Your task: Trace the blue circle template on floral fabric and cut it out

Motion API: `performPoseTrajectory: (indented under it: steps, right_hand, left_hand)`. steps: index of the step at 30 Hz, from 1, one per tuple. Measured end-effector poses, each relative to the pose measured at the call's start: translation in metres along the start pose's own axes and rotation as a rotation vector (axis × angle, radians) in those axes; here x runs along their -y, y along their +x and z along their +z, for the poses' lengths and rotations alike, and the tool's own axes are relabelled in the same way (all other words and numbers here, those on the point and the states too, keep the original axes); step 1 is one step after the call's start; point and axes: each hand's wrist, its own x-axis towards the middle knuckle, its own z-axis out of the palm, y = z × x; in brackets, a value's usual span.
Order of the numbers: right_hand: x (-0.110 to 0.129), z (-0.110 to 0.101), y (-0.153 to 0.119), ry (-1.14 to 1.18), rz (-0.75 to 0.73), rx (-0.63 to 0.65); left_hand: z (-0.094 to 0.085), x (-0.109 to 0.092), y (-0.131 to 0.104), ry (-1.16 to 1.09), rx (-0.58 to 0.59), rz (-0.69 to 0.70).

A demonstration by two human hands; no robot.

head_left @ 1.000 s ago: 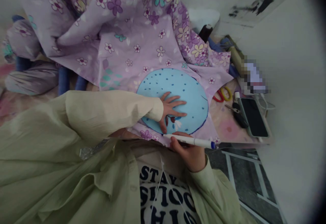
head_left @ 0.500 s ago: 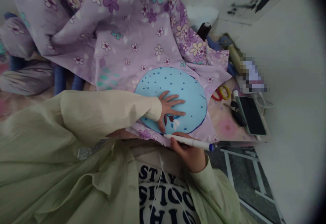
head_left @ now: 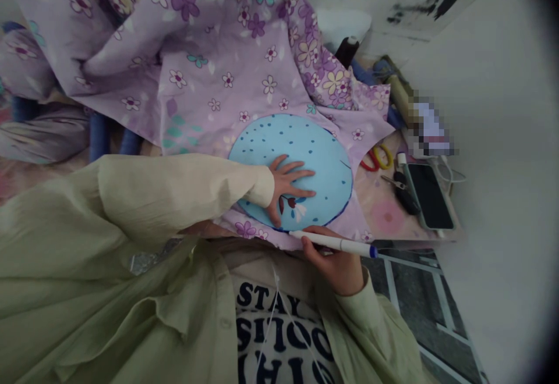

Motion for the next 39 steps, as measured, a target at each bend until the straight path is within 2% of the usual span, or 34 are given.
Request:
performPoseTrajectory:
  steps: [14, 20, 25, 33, 36, 39]
  right_hand:
    - [-0.007, -0.013, -0.001, -0.040, -0.029, -0.069]
    - [-0.007, -0.019, -0.001, -0.067, 0.008, -0.091]
    - [-0.011, -0.022, -0.002, -0.081, 0.012, -0.108]
    - [-0.021, -0.027, -0.005, -0.090, 0.063, -0.135]
    - [-0.022, -0.033, -0.009, -0.028, 0.105, -0.219]
    - [-0.022, -0.036, -0.012, 0.106, 0.121, -0.366]
  left_hand:
    - [0.003, 0.002, 0.001, 0.019, -0.007, 0.012]
    - [0.005, 0.005, 0.003, -0.027, -0.027, 0.033]
    - [0.005, 0.005, 0.003, 0.013, 0.001, 0.018]
    - [0.011, 0.006, 0.002, 0.018, -0.076, 0.012]
    - [0.011, 0.008, 0.003, 0.011, -0.043, 0.021]
    - [0.010, 0.008, 0.003, 0.010, -0.035, 0.036]
